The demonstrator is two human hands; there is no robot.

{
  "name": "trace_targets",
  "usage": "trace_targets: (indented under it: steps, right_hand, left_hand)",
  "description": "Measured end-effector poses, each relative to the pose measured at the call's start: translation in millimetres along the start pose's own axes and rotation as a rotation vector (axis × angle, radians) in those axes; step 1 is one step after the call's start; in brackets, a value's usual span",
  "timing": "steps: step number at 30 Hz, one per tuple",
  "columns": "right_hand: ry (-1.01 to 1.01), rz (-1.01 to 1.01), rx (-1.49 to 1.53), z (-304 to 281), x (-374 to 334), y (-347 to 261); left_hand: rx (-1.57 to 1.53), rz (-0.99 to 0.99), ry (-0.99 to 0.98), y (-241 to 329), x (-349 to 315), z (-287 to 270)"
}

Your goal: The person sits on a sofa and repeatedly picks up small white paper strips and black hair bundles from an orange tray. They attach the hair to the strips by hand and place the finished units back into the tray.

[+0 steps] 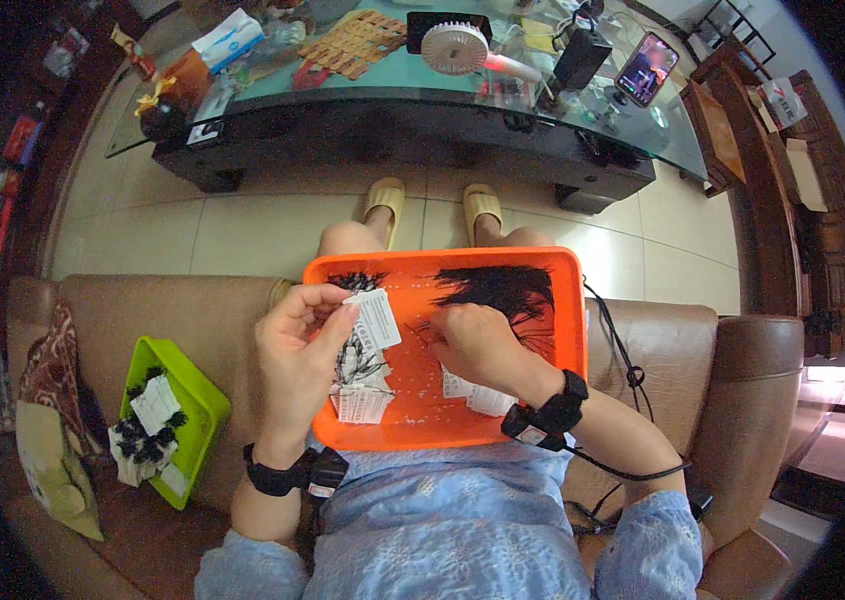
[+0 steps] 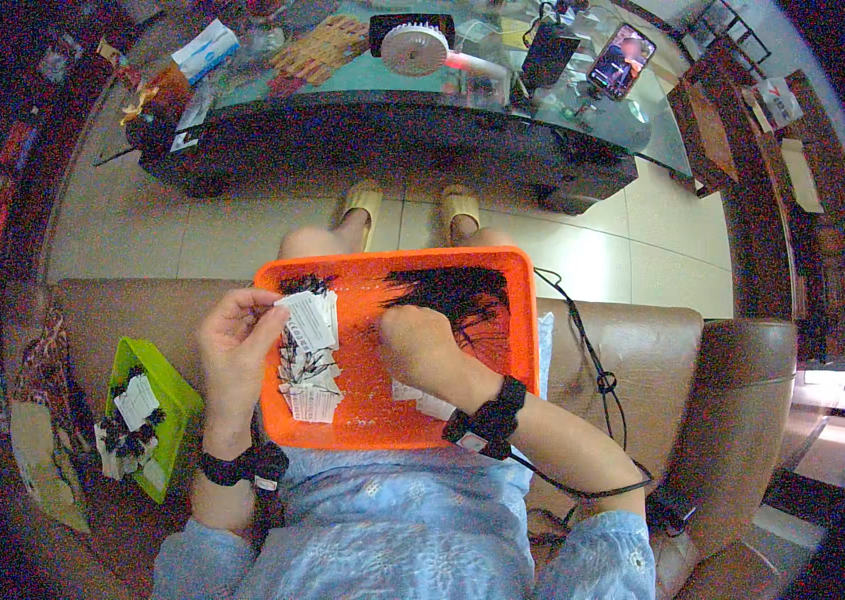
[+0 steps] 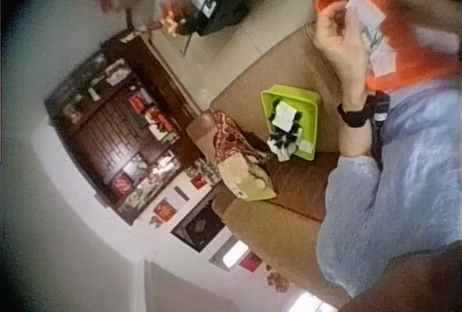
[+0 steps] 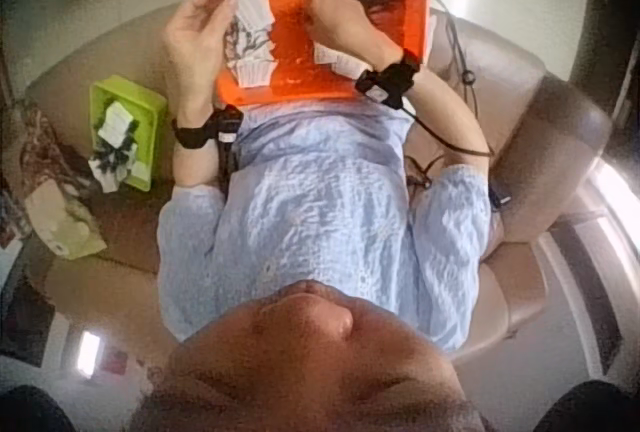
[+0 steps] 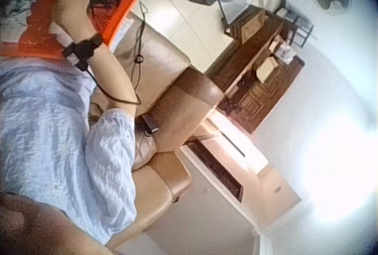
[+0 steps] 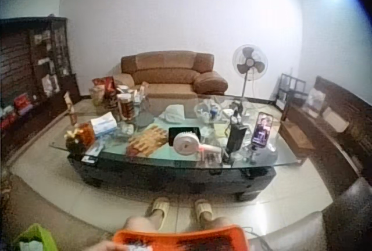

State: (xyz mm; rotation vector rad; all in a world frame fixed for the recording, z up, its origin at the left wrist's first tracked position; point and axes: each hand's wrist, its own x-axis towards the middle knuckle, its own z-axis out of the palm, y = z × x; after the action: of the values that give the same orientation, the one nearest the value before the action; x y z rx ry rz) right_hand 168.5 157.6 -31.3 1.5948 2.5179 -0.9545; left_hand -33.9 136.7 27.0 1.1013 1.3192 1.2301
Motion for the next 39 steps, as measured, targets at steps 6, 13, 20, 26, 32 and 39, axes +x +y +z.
trace_targets:
  steps: [6,13,20,26,32,39]
  right_hand:
    - [0.045,-0.205,-0.436,19.3,10.0,-18.4]
    - [0.098,-0.113,-0.152,2.6,11.9,-19.2]
    - [0.177,0.002,1.149,-37.7,-38.1,-24.6]
    - [0.26,-0.035,1.123,-30.3,-45.0,-33.5]
    - [0.269,0.002,1.184,-25.2,-44.3,-31.2]
    - [0.374,-0.046,1.186,-28.3,-46.7,-35.9]
  left_hand:
    - [0.019,0.026,-0.001,-2.4,1.1,-3.3]
    - [0.008,-0.026,-0.019,-2.6,-3.2,-7.3]
    - [0.043,-0.048,-0.06,-7.6,-6.2,5.6]
    - [0.185,0.115,-0.056,-10.2,-7.9,22.2]
    - [0.387,0.241,-0.072,-1.5,-13.9,23.8]
    - [0.343,0.255,-0.142,-0.9,-24.1,31.6]
